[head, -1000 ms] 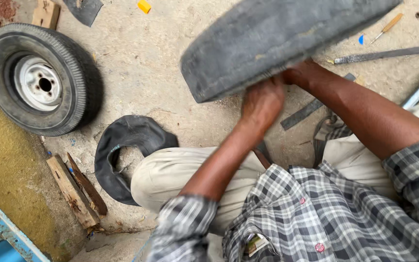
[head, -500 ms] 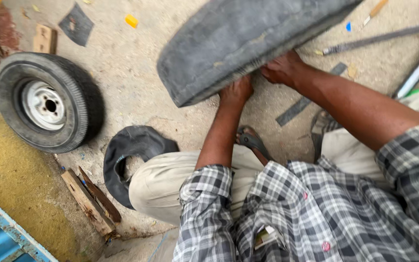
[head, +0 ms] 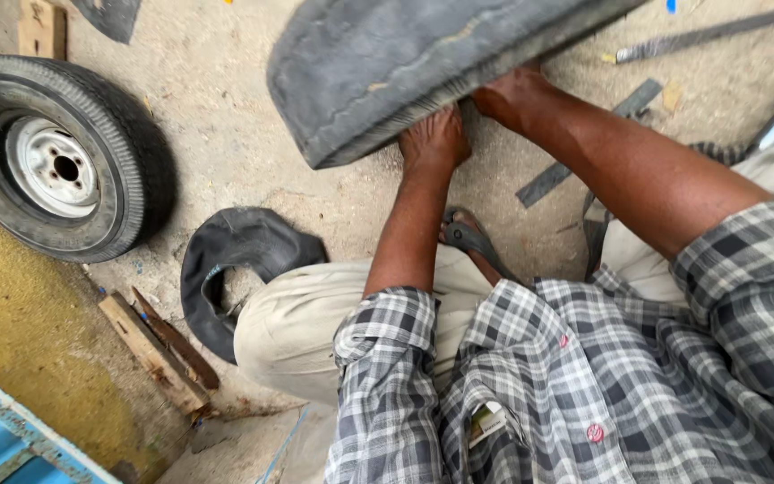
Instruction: The person sits on the ground and works on a motorcycle tire, manipulating the inner tube and tire bead by hand. They then place a metal rim into the tire and press the tire onto the rim.
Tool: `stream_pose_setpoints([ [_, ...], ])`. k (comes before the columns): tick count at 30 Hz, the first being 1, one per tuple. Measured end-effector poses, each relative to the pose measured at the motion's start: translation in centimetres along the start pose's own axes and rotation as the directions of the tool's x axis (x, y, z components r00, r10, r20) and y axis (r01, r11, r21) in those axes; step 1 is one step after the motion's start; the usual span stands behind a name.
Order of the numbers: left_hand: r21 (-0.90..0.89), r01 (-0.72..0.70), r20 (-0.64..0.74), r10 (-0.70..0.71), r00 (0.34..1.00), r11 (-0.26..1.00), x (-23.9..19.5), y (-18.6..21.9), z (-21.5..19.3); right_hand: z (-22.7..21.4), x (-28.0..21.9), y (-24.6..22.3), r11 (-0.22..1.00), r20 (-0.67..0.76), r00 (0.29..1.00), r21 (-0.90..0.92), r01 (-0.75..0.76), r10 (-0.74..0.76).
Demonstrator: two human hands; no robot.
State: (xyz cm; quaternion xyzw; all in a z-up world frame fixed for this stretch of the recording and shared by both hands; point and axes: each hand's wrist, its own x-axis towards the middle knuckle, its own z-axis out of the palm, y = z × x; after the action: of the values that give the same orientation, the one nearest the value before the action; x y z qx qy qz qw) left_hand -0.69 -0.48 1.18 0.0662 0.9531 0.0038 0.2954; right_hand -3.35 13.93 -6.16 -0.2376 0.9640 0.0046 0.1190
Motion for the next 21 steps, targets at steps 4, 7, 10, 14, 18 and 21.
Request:
stream_pose_setpoints([
  [4, -0.082, -0.042, 0.006, 0.043, 0.999, 0.996, -0.6, 0.1, 0.5, 0.0, -1.3, 1.2, 0.996, 0.088, 0.996, 0.084, -0.007, -0.001],
  [7, -0.126, -0.026, 0.009, 0.027, 1.000, 0.992, -0.3, 0.4, -0.1, 0.0, -1.9, 1.4, 0.998, 0.081, 0.997, 0.060, -0.007, 0.002],
  [10, -0.163, 0.032, 0.049, -0.025, 0.998, 0.986, -0.2, 1.0, 0.1, 0.3, -2.4, 1.5, 1.000, 0.060, 0.998, 0.018, 0.001, -0.002],
  [14, -0.013, -0.083, -0.287, 0.076, 0.955, 0.996, -0.3, 0.7, 1.0, 0.5, -1.8, 2.9, 0.992, 0.098, 0.995, 0.124, -0.030, 0.018],
  [18, -0.058, -0.160, -0.205, 0.145, 0.968, 0.985, -0.7, 1.7, 2.1, 0.8, -3.9, 5.6, 0.976, 0.165, 0.986, 0.205, -0.066, 0.032],
  [21, -0.030, -0.144, -0.222, 0.134, 0.966, 0.989, -1.3, 1.1, 1.5, 0.4, -4.0, 5.2, 0.984, 0.168, 0.985, 0.179, 0.007, -0.037],
])
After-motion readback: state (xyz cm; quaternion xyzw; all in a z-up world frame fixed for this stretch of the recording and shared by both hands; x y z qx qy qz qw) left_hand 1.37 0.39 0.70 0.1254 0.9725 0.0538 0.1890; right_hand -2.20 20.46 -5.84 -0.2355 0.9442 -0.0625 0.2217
